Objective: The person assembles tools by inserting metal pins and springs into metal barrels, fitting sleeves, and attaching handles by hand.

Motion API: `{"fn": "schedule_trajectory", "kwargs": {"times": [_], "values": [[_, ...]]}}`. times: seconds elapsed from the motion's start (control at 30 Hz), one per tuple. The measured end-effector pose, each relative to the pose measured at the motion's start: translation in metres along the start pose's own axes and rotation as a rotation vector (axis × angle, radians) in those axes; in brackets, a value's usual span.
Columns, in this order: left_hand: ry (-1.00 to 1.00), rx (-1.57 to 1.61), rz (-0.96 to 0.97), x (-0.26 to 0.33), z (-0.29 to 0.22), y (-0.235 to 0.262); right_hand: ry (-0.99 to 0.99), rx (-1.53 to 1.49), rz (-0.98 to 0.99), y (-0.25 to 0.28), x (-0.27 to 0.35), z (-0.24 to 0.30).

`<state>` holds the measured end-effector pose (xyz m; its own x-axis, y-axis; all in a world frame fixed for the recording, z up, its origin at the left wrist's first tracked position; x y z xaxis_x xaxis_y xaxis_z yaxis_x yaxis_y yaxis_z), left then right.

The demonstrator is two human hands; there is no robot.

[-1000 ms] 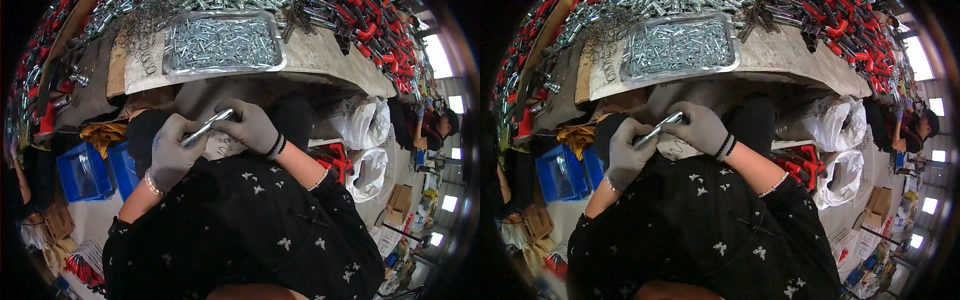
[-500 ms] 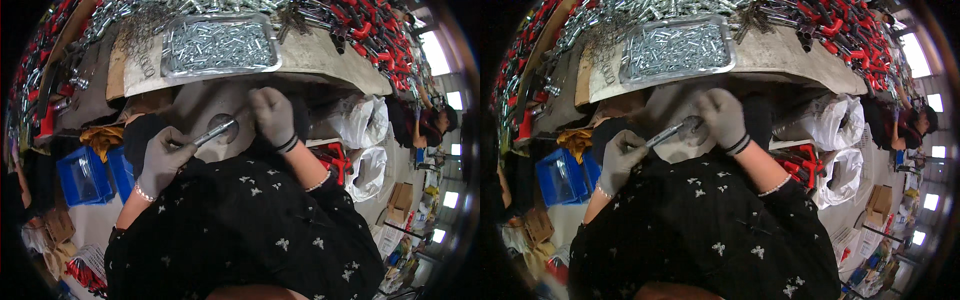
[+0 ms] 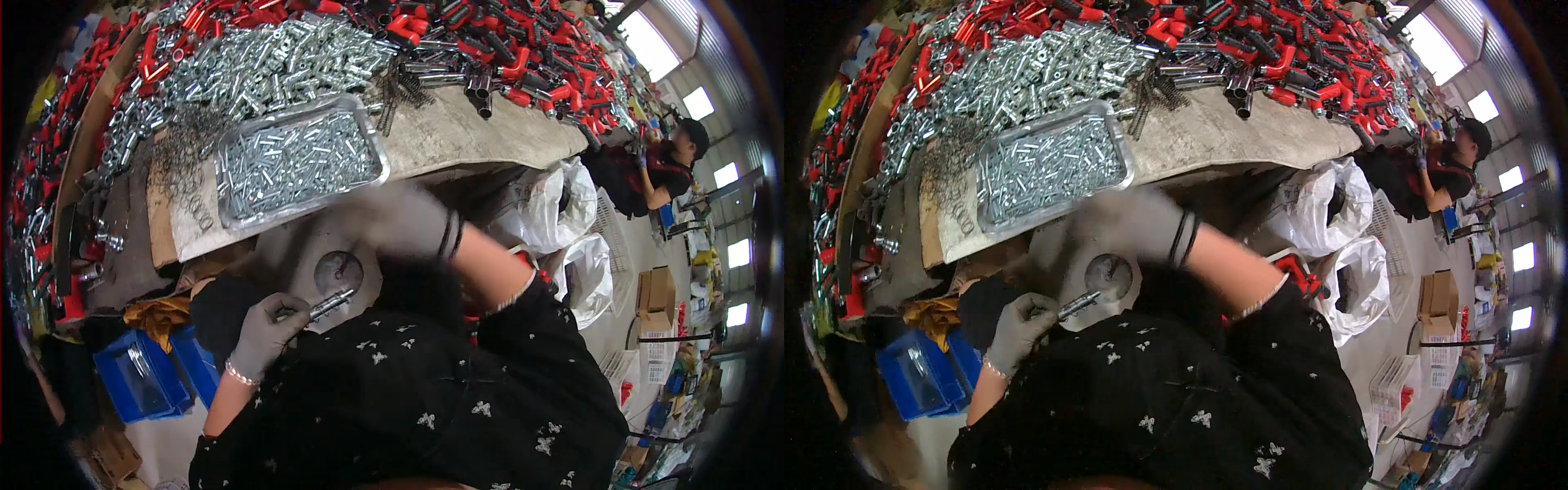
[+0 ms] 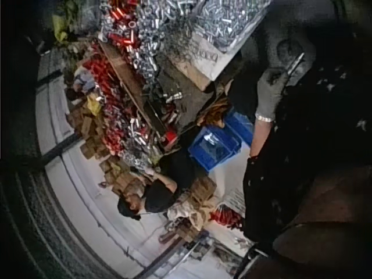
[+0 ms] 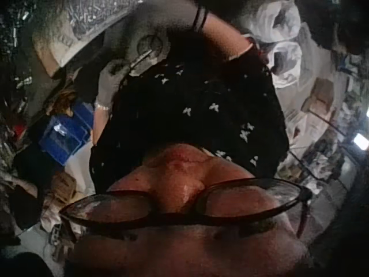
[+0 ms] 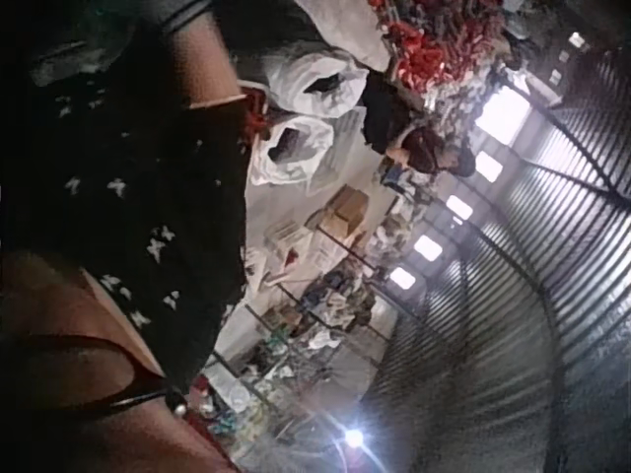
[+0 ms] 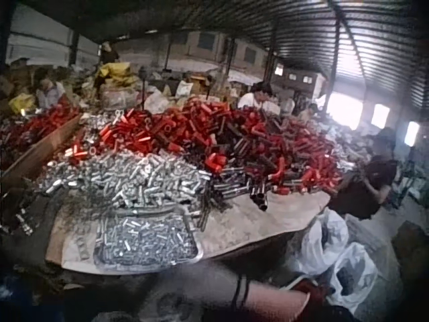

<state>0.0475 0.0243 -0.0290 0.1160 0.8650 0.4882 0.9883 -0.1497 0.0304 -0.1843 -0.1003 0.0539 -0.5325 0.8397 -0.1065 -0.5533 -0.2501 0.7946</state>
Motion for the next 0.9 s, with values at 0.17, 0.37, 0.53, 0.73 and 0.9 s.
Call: {"fn": "schedule_trajectory", "kwargs": {"times": [0.17, 0.37, 0.53, 0.73, 0.9], "values": [[0.048, 0.029, -0.092, -0.01, 0.006, 0.003, -0.36, 0.793, -0.483, 0.152, -0.088, -0.174], [0.058, 0.195, -0.085, 0.004, 0.008, 0.007, -0.196, 1.18, -0.112, 0.156, -0.109, -0.213], [0.028, 0.251, -0.121, 0.016, -0.006, 0.017, -0.244, 0.456, -0.34, 0.19, -0.069, -0.211], [0.046, 0.229, -0.182, 0.022, -0.016, 0.026, -0.061, -0.242, -0.718, 0.15, 0.03, -0.118], [-0.126, 0.17, -0.161, 0.012, 0.002, 0.024, -0.21, -0.515, -0.512, 0.029, 0.073, -0.046]]}}
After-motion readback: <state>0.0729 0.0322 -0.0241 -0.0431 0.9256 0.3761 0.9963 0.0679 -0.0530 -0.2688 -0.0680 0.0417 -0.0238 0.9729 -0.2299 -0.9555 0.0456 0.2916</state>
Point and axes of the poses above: each hand's wrist, its own x-axis away from the middle knuckle, its own y-axis out of the back of the hand, z = x × y, the point moved 4 cm from there along -x, towards the middle knuckle, and after that the axes turned 9 degrees about -z, right-handed, at the moved point
